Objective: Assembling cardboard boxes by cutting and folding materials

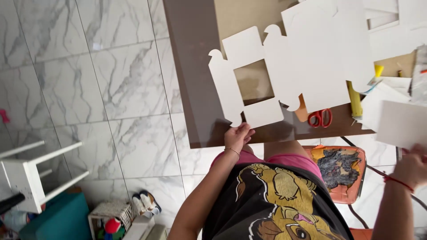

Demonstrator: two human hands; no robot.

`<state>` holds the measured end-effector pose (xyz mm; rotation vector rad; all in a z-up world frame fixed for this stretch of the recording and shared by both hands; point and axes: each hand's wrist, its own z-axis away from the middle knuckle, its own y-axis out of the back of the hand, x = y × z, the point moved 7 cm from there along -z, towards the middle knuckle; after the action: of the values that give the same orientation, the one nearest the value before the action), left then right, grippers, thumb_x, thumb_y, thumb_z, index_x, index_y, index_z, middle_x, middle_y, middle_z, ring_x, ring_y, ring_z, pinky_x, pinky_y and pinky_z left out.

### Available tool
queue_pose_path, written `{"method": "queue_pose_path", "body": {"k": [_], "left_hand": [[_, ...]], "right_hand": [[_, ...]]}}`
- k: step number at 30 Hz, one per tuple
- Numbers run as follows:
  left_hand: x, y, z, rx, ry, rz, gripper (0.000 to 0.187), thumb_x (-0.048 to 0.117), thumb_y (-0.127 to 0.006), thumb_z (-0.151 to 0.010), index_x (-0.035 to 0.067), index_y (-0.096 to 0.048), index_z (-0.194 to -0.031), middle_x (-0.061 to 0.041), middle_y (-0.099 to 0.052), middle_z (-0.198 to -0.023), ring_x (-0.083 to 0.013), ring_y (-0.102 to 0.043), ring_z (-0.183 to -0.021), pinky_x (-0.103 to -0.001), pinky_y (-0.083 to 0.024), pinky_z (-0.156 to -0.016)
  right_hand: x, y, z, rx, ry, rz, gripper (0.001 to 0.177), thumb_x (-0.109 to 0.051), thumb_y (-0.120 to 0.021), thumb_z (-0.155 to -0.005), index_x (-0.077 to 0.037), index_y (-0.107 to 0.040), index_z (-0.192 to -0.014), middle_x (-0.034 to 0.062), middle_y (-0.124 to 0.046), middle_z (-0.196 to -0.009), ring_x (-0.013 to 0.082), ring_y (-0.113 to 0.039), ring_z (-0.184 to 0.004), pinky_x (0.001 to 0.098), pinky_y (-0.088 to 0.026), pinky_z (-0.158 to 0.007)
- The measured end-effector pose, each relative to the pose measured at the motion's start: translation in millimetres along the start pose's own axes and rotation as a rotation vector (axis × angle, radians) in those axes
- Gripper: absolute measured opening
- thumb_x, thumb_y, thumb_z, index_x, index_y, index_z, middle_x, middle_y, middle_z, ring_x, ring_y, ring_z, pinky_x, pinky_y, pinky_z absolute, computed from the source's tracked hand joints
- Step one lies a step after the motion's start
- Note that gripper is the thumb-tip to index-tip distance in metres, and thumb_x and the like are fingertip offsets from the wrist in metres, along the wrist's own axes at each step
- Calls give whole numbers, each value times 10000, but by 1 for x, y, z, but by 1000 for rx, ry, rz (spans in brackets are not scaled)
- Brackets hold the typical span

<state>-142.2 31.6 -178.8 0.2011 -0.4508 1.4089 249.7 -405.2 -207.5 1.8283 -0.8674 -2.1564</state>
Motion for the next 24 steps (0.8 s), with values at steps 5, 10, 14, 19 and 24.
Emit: {"method": "queue_pose_path", "body": {"k": [5, 10, 14, 19, 24], "left_hand": [[-5, -1, 35, -343, 226, -429, 139, 166, -618, -782, 65, -622, -878, -82, -663, -856, -131, -638, -654, -157, -440, -426], [28, -9, 32, -401, -7, -420, 72, 96, -594, -805, 60, -608, -865, -77, -658, -805, -105, -606, -596, -149, -464, -479], [56, 9, -13, -114, -335, -339, 98, 181, -572, -812, 101, -592, -864, -23, -619, -707, -61, -563, -586, -152, -460, -504], [89, 13, -28, 195, -816, -715, 197, 175, -543, -787, 201, -561, -981, 23, -572, -955, -121, -618, -810, -241, -513, -623], [95, -23, 0, 249, -1295, -1446, 562, 224, -640, -744, 206, -406, -1254, -20, -279, -1391, -214, -304, -1275, -462, -297, -1003]], "right_hand": [[-168, -29, 114, -346, 287, 560, 164, -195, -484, -966, -185, -632, -1036, -12, -578, -1052, 164, -507, -913, 325, -378, -748], [-264, -143, 257, -575, -104, -361, 268, 20, -658, -792, -176, -478, -818, 0, -518, -729, 89, -554, -677, 212, -538, -611], [-211, -217, 304, -750, -397, -281, 189, 5, -641, -761, -116, -506, -814, 25, -549, -712, 142, -603, -635, 317, -601, -641], [-175, -255, 309, -863, -404, -185, 195, -28, -594, -799, -84, -464, -933, 41, -604, -801, 170, -645, -655, 324, -590, -619], [-164, -255, 305, -854, -374, -121, 179, -39, -579, -818, -79, -451, -936, 43, -602, -829, 202, -648, -664, 355, -591, -607]]}}
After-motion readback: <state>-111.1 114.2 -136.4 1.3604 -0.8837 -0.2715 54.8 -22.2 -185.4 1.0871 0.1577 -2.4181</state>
